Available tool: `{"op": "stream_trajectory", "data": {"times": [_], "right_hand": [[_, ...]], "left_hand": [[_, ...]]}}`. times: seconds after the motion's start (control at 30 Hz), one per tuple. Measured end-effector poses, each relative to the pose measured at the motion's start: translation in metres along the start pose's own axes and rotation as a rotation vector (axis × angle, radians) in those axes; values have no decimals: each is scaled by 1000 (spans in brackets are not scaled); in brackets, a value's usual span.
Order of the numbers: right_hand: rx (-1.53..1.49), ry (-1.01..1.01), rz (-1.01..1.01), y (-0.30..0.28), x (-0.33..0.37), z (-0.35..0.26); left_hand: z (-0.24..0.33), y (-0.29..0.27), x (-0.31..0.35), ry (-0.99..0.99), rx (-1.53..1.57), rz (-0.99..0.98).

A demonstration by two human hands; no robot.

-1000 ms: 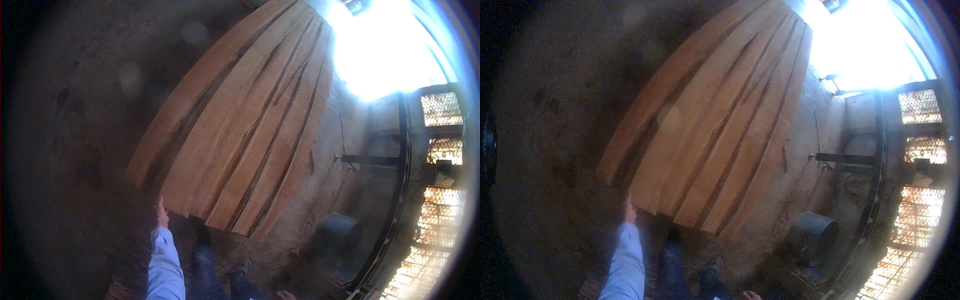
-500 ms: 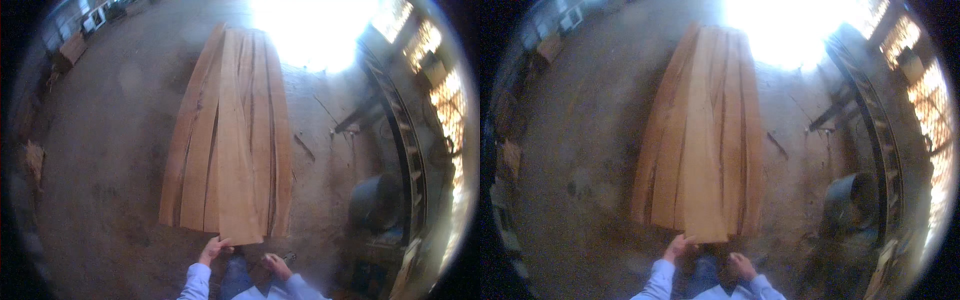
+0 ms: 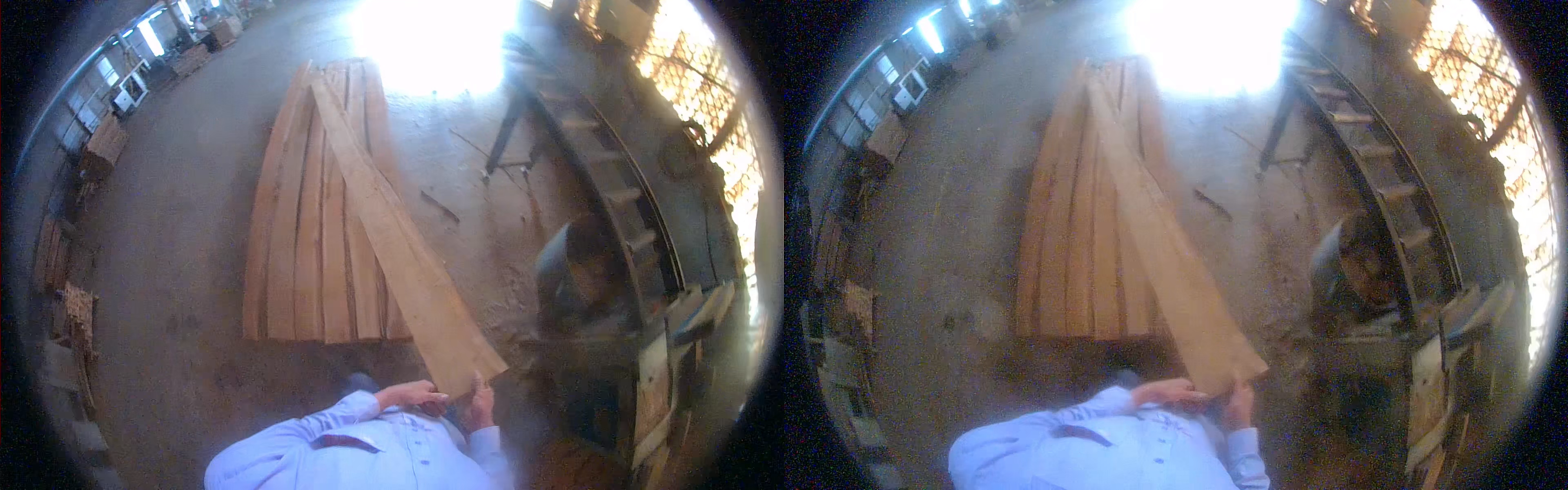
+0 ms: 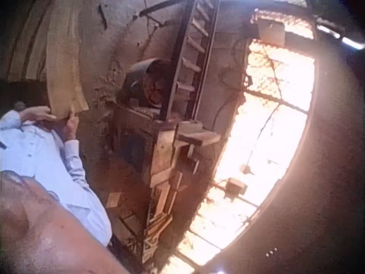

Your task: The person cuts wooden planks using a saw machine by feeding the boards through the blade, removing the cut pieces, and picking up additional planks from a stack to place onto the feeder track.

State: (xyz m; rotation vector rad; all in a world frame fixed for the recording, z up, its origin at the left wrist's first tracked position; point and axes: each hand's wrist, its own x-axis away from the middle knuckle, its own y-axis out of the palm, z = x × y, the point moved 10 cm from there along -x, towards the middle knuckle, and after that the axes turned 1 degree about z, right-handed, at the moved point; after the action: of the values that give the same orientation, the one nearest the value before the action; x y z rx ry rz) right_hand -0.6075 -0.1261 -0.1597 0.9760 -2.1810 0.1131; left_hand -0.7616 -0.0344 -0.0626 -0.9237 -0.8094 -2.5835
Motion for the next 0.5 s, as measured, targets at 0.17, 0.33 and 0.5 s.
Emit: {"op": "stream_trajectory", "data": {"times": [0.17,0.33,0.5], "right_hand": [[166,-233,249,-170,107,-127],[352,-458,672,-400,236,-111],[1024,118,1380,-376,389,-242]], "left_hand": [[24,2,-64,7,-540,55],[26,-115,-123,258,399,264],[85,-126,-108,340,336,563]]}}
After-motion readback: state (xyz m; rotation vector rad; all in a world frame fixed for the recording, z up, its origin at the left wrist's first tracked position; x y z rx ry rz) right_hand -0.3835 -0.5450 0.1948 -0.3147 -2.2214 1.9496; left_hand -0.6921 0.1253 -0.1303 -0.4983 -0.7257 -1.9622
